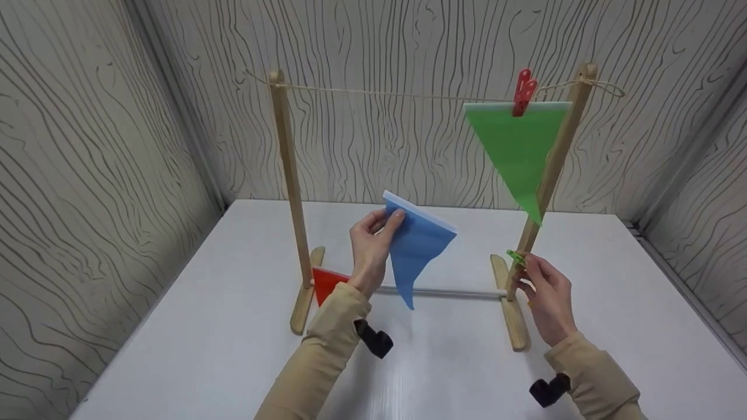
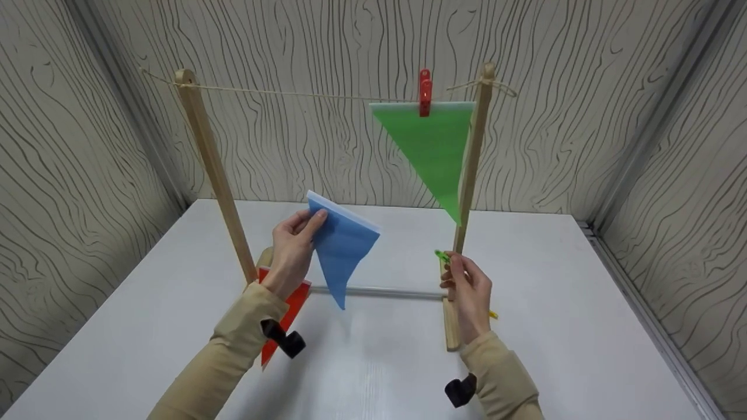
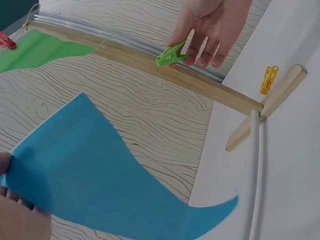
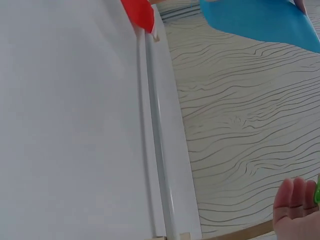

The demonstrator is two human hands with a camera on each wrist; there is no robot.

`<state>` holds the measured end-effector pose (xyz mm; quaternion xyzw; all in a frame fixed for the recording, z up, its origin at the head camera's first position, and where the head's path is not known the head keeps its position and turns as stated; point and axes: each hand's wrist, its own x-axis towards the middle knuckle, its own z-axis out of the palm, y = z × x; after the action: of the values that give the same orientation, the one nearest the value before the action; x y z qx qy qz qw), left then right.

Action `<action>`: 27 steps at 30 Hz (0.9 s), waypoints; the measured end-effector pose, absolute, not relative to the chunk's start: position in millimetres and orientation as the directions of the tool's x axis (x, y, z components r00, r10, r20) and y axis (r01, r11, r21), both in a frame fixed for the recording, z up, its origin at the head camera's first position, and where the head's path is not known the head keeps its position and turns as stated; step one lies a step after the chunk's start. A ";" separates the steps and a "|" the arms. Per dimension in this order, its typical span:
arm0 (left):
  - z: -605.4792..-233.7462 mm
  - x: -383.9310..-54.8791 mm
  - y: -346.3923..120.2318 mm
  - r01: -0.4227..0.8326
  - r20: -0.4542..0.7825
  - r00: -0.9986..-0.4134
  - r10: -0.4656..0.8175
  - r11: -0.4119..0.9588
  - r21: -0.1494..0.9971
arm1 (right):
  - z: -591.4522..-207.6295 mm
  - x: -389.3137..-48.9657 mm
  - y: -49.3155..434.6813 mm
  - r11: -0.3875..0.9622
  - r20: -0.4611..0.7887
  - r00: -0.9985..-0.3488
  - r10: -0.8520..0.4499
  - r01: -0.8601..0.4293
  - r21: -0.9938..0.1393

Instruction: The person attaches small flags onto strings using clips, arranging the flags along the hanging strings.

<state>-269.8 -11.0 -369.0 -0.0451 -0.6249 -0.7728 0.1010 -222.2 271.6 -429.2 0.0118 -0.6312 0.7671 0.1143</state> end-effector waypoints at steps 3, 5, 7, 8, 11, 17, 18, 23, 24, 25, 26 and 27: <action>-362.8 -269.8 -11.9 0.226 0.209 -0.973 -0.100 -0.217 0.950 | -424.8 -221.6 265.0 -0.300 0.163 -0.972 0.167 -0.208 -0.931; -358.5 -270.3 -12.0 0.232 0.214 -0.972 -0.101 -0.231 0.945 | -421.0 -221.0 259.6 -0.365 0.155 -0.971 0.184 -0.214 -0.906; -354.1 -270.6 -11.9 0.241 0.222 -0.970 -0.104 -0.241 0.940 | -416.7 -220.5 253.5 -0.425 0.146 -0.968 0.204 -0.222 -0.878; -352.1 -270.9 -11.7 0.246 0.226 -0.968 -0.105 -0.250 0.936 | -414.5 -220.0 250.6 -0.448 0.141 -0.968 0.208 -0.222 -0.866; -346.3 -271.2 -11.5 0.265 0.242 -0.963 -0.117 -0.267 0.927 | -407.5 -218.7 241.8 -0.511 0.136 -0.970 0.202 -0.223 -0.830; -332.6 -272.6 -10.4 0.314 0.275 -0.945 -0.180 -0.247 0.917 | -391.0 -218.1 221.9 -0.616 0.140 -0.965 0.220 -0.249 -0.748; -329.9 -272.9 -10.1 0.323 0.282 -0.941 -0.189 -0.243 0.915 | -387.4 -218.2 218.5 -0.630 0.129 -0.962 0.241 -0.256 -0.733; -317.3 -274.0 -9.2 0.351 0.301 -0.929 -0.215 -0.256 0.901 | -367.0 -219.6 204.2 -0.678 0.063 -0.931 0.358 -0.306 -0.669; -315.2 -274.2 -9.3 0.352 0.300 -0.929 -0.218 -0.263 0.899 | -362.9 -220.0 202.2 -0.684 0.062 -0.927 0.369 -0.316 -0.658; -313.2 -274.3 -9.3 0.352 0.297 -0.928 -0.223 -0.269 0.897 | -358.7 -220.4 200.2 -0.690 0.063 -0.925 0.376 -0.324 -0.647; -311.2 -274.5 -9.3 0.353 0.296 -0.928 -0.227 -0.278 0.893 | -354.8 -221.1 198.0 -0.694 0.066 -0.921 0.383 -0.334 -0.638; -309.2 -274.7 -9.2 0.356 0.296 -0.927 -0.231 -0.290 0.888 | -350.9 -221.8 196.0 -0.696 0.077 -0.919 0.387 -0.346 -0.629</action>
<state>-274.7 -9.2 -309.2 -0.0552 -0.5669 -0.8013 0.1833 -221.8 196.0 -350.9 -0.0307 -0.3350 0.9205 0.1989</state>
